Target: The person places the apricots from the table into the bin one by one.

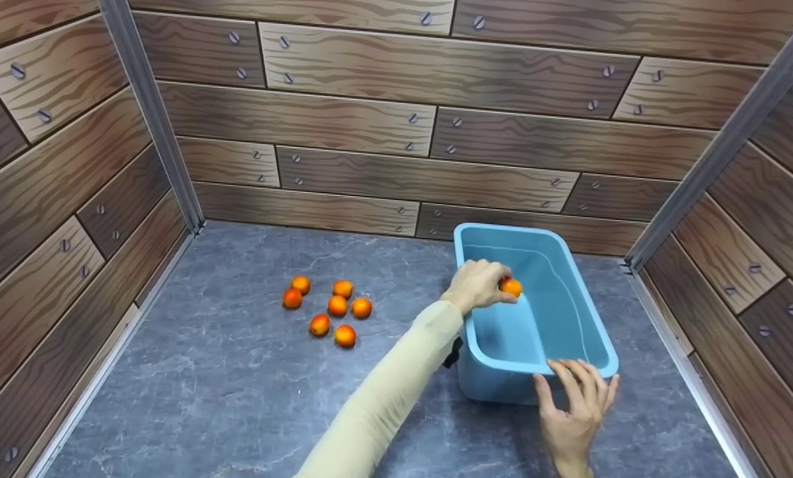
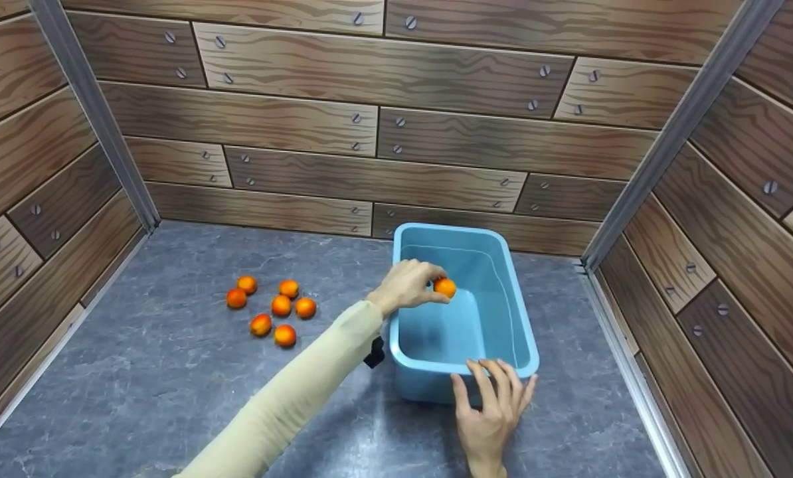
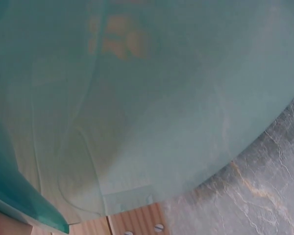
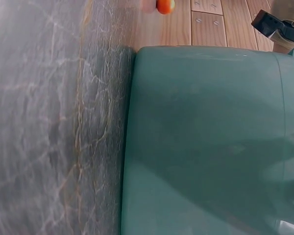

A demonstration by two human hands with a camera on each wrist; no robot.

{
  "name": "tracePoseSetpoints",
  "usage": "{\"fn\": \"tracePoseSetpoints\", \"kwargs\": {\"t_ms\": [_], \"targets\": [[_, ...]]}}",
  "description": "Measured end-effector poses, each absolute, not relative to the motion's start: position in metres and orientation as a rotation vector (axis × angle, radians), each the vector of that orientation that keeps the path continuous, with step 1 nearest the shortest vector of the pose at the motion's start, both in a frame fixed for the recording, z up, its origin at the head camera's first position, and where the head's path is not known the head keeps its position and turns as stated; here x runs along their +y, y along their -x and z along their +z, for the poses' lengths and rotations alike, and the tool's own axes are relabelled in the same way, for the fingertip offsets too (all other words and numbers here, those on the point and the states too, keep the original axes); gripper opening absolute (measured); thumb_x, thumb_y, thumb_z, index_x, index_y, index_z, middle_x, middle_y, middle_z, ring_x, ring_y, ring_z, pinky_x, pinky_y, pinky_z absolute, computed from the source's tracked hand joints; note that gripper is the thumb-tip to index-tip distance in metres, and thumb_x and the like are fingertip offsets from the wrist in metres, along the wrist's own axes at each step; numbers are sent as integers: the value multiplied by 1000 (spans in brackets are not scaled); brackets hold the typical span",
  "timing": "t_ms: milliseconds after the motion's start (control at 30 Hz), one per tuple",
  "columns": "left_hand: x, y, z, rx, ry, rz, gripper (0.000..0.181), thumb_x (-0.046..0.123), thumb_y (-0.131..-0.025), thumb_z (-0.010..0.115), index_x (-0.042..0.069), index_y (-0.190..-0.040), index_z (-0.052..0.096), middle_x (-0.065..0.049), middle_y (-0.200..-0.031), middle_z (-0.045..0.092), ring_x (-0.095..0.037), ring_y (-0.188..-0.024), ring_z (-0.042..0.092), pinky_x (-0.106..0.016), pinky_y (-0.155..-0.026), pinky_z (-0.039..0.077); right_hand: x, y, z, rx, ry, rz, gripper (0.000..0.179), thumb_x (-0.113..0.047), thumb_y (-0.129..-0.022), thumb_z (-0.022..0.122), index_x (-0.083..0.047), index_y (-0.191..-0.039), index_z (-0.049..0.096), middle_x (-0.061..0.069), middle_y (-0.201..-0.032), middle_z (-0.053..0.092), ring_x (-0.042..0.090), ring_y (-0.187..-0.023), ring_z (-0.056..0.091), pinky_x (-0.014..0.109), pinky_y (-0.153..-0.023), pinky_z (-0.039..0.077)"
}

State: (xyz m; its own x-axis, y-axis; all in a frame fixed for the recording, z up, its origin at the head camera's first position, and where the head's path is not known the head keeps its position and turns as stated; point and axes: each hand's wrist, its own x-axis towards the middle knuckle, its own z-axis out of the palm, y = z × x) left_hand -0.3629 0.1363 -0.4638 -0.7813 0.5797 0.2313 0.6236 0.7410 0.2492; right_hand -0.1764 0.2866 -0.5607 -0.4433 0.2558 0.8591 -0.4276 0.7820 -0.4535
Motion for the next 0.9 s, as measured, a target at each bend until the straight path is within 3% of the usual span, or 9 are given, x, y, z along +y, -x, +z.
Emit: {"fn": "tracePoseSetpoints", "kwargs": {"t_ms": [133, 267, 733, 900], "targets": [[135, 363, -464, -2826, 940, -485, 51, 57, -85, 69, 26, -126, 67, 9, -112, 71, -9, -92, 67, -24, -77, 52, 286, 177, -561, -1876, -131, 783, 30, -27, -79, 82, -8, -101, 76, 17, -104, 68, 34, -113, 51, 63, -118, 4], [132, 362, -464, -2841, 893, -602, 60, 56, -84, 70, 25, -134, 61, 10, -126, 67, -10, -109, 66, -26, -89, 53, 285, 177, -562, -1878, -135, 788, 30, -26, -78, 83, -9, -102, 76, 16, -105, 68, 32, -114, 51, 63, -118, 3], [114, 357, -472, -2517, 974, -1318, 45, 37, -87, 74, 13, -125, 68, -1, -121, 71, -7, -111, 65, -23, -93, 52, 286, 177, -564, -1867, -128, 784, 38, -42, -85, 75, -7, -101, 76, 18, -104, 67, 17, -119, 49, 63, -118, 4], [105, 353, -470, -2384, 983, -1502, 41, 31, -88, 74, 11, -123, 69, -6, -117, 71, -11, -105, 67, -24, -87, 55, 285, 178, -562, -1864, -134, 785, 39, -43, -86, 74, -7, -101, 76, 18, -104, 67, 13, -121, 48, 62, -118, 3]]}}
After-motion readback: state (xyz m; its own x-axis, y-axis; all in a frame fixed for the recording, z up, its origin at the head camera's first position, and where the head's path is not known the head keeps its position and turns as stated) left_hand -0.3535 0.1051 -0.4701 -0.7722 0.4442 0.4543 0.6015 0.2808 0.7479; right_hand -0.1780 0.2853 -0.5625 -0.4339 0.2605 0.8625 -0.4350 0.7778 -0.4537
